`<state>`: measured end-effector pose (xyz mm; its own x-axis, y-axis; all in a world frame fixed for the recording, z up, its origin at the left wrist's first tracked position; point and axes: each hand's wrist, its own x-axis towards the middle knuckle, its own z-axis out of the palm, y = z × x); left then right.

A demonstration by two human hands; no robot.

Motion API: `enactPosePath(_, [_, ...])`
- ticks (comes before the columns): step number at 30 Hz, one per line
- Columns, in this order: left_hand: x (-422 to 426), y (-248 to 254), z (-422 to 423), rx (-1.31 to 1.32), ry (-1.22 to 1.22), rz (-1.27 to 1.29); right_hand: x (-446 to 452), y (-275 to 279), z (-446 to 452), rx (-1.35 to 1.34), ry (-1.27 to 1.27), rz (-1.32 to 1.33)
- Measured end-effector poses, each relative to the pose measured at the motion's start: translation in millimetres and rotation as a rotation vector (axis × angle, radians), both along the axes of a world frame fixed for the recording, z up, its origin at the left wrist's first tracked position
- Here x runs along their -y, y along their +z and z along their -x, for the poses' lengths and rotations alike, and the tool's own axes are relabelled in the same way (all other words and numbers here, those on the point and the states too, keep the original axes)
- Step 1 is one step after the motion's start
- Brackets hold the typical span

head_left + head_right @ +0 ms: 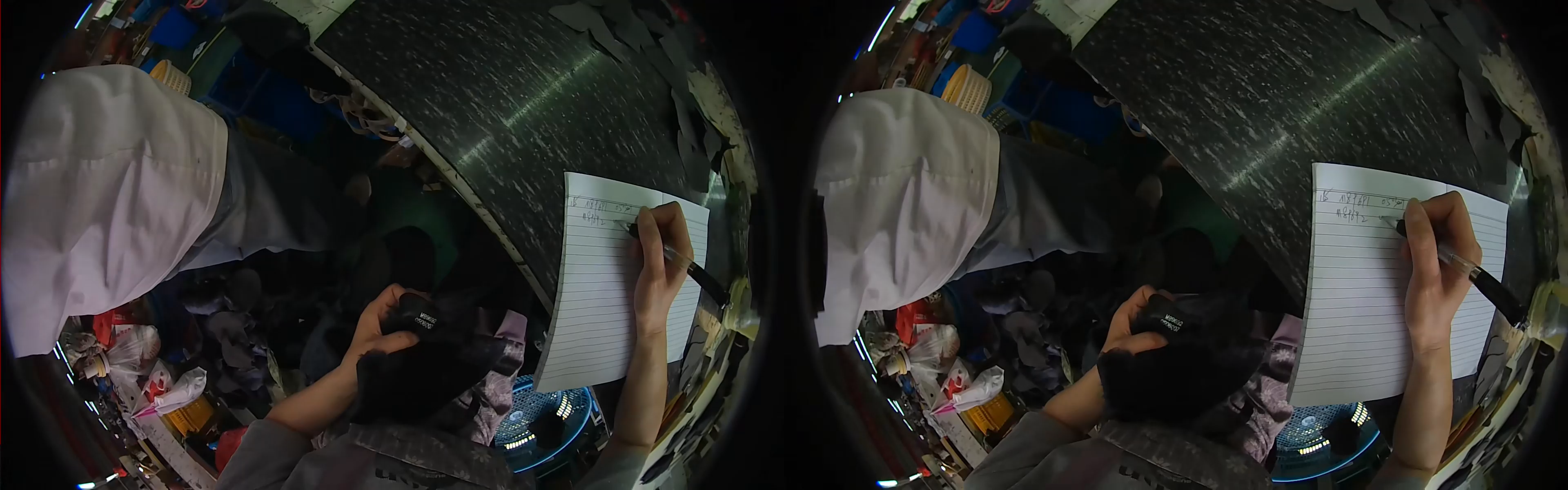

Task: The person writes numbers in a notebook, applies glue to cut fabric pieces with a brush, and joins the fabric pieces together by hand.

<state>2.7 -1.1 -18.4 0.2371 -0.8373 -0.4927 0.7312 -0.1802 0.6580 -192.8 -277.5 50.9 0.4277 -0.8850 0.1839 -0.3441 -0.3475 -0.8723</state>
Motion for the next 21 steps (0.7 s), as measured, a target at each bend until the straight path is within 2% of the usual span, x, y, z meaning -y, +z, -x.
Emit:
enactPosePath(5, [1, 7, 0, 0.018, -0.03, -0.008, -6, 5, -3, -0.003, -0.016, -0.032])
enactPosePath(10, [21, 30, 10, -0.128, 0.114, -0.069, -4, 15, -2, -0.026, 0.038, -0.011])
enactPosePath(14, [6, 1, 6, -0.028, 0.062, -0.006, -4, 16, -2, 0.013, 0.044, -0.073])
enactPosePath(21, [7, 4, 9, -0.009, 0.074, -0.003, -3, 16, -1, 0.031, 0.026, -0.038])
